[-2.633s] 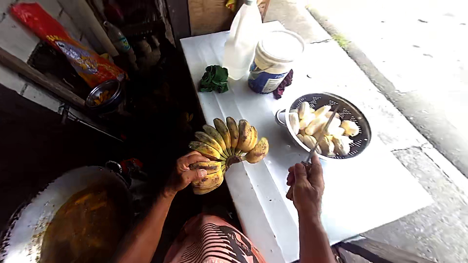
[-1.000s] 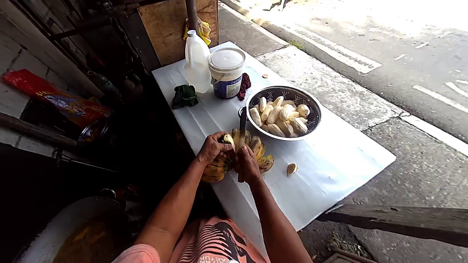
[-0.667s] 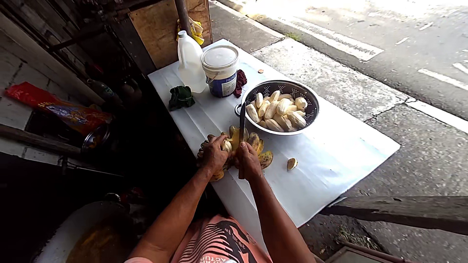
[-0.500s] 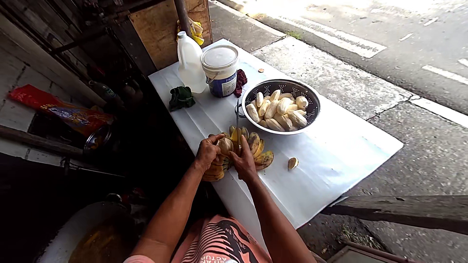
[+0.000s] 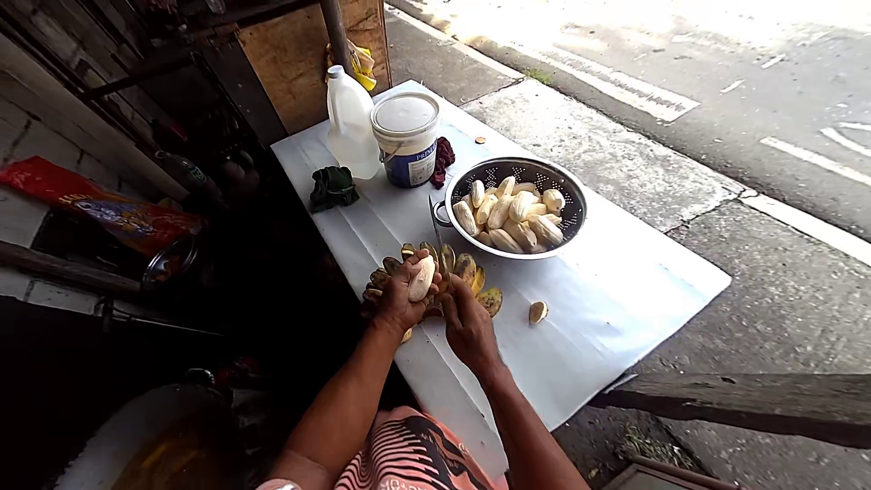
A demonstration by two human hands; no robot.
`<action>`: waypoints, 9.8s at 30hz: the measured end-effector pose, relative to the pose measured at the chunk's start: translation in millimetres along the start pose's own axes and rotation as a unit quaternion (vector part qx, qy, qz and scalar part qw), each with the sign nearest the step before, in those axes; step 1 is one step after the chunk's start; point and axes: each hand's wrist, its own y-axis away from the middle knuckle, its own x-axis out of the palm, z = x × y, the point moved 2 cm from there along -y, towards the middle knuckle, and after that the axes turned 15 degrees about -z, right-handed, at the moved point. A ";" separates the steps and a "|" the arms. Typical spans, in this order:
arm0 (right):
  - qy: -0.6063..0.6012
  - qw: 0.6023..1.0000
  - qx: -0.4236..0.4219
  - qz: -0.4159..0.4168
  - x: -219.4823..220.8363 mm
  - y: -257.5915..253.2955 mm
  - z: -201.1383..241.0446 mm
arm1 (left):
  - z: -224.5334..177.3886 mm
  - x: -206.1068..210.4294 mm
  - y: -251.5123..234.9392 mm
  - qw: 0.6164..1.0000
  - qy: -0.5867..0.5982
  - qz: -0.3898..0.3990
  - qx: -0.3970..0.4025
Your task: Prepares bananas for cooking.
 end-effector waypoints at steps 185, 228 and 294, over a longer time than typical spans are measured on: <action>-0.356 0.880 0.311 -0.043 42.5 -17.9 -59.9 | -8.2 4.2 -33.9 0.936 -0.326 0.042 0.123; 0.135 0.986 0.044 0.083 -6.6 21.5 -0.6 | 16.4 20.9 -7.7 0.989 0.045 0.126 -0.064; -0.113 0.974 0.183 -0.066 35.0 -19.1 -59.0 | 2.2 9.7 -24.8 0.829 -0.501 -0.020 0.246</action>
